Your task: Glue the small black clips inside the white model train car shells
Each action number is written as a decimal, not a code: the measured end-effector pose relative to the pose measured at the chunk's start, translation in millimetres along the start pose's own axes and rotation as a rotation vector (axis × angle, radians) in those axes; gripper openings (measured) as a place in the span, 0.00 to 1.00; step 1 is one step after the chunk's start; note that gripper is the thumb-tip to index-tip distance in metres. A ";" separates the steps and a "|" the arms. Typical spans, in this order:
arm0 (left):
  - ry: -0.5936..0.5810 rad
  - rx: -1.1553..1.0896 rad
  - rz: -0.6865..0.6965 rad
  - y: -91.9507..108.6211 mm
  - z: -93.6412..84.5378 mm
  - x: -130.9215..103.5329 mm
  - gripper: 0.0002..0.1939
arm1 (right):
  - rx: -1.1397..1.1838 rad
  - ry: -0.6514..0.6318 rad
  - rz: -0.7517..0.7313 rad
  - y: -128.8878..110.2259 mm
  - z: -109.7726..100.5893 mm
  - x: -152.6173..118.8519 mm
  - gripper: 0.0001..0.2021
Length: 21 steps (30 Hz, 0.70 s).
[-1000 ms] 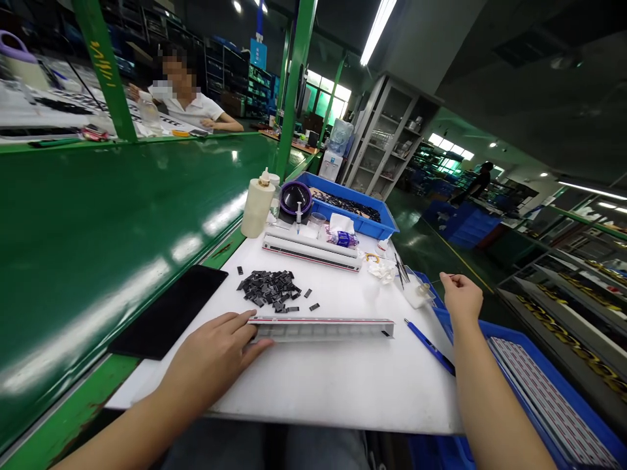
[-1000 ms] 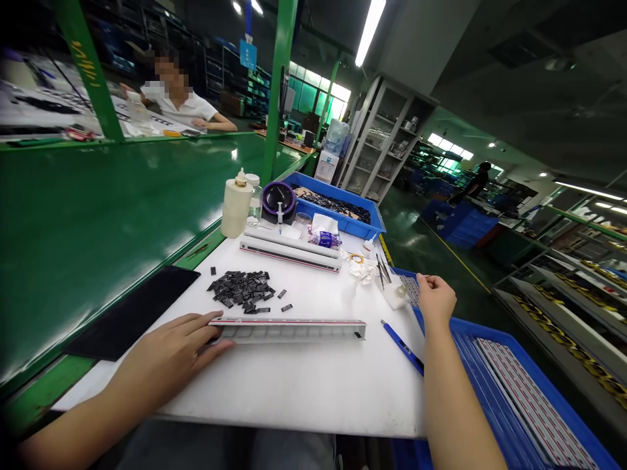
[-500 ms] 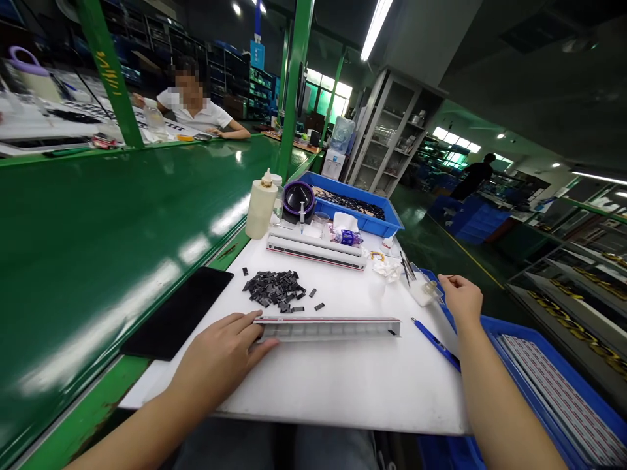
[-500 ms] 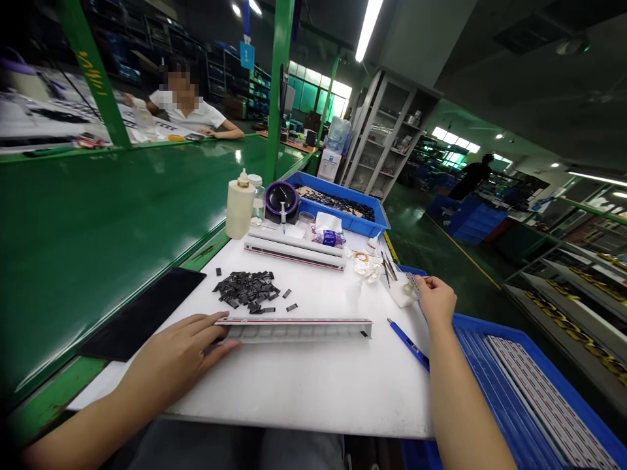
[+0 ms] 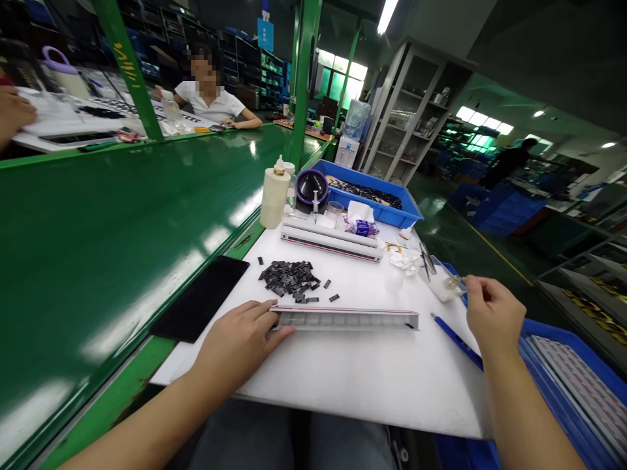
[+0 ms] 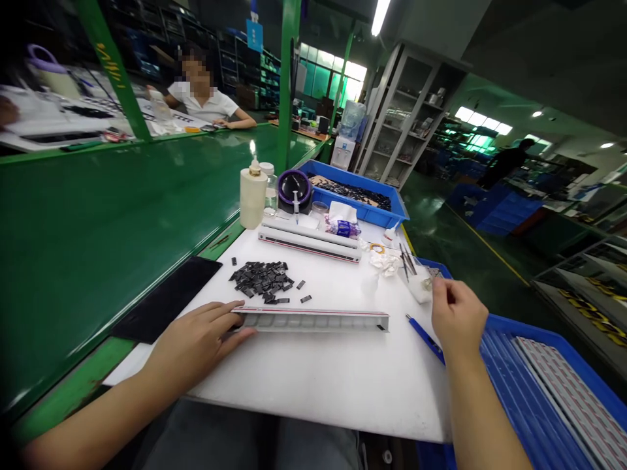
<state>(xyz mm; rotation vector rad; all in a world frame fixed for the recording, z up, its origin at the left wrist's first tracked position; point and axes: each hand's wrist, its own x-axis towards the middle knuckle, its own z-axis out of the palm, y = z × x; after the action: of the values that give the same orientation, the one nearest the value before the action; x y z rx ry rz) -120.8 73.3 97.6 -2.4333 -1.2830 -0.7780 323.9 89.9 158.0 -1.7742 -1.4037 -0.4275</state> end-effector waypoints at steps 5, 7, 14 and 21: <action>-0.032 0.010 -0.076 9.3 -4.7 0.1 0.17 | 0.175 -0.463 -0.684 -41.5 5.2 -63.5 0.24; -0.046 0.016 -0.113 12.6 -7.1 0.5 0.16 | 0.155 -0.553 -0.687 -44.4 12.6 -74.3 0.27; -0.185 0.005 -0.248 16.9 -17.7 6.4 0.11 | 0.319 -0.656 -0.608 -38.3 18.5 -77.0 0.25; -0.316 0.095 -0.349 11.6 -29.9 8.3 0.05 | 0.389 -0.684 -0.512 -51.4 8.0 -85.2 0.30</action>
<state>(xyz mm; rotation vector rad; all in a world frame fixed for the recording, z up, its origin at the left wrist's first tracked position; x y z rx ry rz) -117.2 58.1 126.8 -2.3521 -1.8515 -0.4041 247.3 43.5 113.9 -1.2660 -2.2531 0.2285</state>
